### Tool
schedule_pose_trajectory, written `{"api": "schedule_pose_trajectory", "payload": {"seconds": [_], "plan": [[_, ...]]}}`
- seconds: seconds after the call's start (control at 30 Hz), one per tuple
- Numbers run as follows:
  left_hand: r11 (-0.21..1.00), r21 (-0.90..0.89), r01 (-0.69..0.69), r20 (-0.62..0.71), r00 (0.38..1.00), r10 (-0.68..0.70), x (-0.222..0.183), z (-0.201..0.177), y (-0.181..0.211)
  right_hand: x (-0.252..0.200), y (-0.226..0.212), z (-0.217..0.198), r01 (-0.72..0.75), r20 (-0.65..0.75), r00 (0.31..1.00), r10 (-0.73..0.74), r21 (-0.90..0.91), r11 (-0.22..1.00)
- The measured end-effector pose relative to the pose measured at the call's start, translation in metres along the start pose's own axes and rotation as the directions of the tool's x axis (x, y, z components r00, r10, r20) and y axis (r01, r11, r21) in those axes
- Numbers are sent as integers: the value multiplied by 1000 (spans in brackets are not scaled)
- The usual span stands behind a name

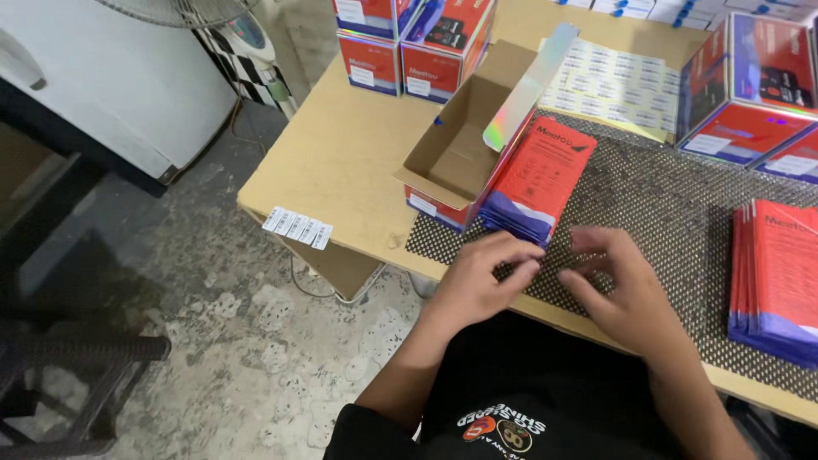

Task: The person picks up a phone screen, folds the attached ribbon cable, inserts the screen into a red protective sleeve, and then places the sleeved item into a cardboard box.

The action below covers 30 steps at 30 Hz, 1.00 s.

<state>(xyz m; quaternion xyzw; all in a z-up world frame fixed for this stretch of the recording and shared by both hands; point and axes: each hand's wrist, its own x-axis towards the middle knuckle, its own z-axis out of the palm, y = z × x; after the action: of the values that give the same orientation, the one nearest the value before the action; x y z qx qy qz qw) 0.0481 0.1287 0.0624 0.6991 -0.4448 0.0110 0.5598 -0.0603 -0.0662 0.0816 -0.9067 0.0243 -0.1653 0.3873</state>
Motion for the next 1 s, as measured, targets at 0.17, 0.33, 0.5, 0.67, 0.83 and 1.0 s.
{"api": "schedule_pose_trajectory", "payload": {"seconds": [0.17, 0.33, 0.5, 0.67, 0.83, 1.0], "plan": [[996, -85, 15, -139, 990, -27, -1, 17, -31, 19, -6, 17, 30, 22, 999, -30, 4, 1000], [1000, -3, -14, -111, 994, 14, 2, 17, -22, 15, 16, 20, 77, 28, 997, -75, -74, 994], [996, 91, -12, 12, 1000, 11, 2, 13, -8, 2, 28, 12, -12, -84, 996, 37, 282, 959], [998, 64, -20, 71, 997, 16, 5, 22, 1, -7, 53, 8, -3, -251, 963, 93, 339, 941], [998, -61, 7, 162, 987, 3, 11, 37, 14, -13, 64, -2, -19, -391, 912, 124, 263, 965], [851, -488, 191, 174, 977, -119, 15, 64, 12, -19, 61, -8, 84, -459, 880, 124, 407, 910]]}}
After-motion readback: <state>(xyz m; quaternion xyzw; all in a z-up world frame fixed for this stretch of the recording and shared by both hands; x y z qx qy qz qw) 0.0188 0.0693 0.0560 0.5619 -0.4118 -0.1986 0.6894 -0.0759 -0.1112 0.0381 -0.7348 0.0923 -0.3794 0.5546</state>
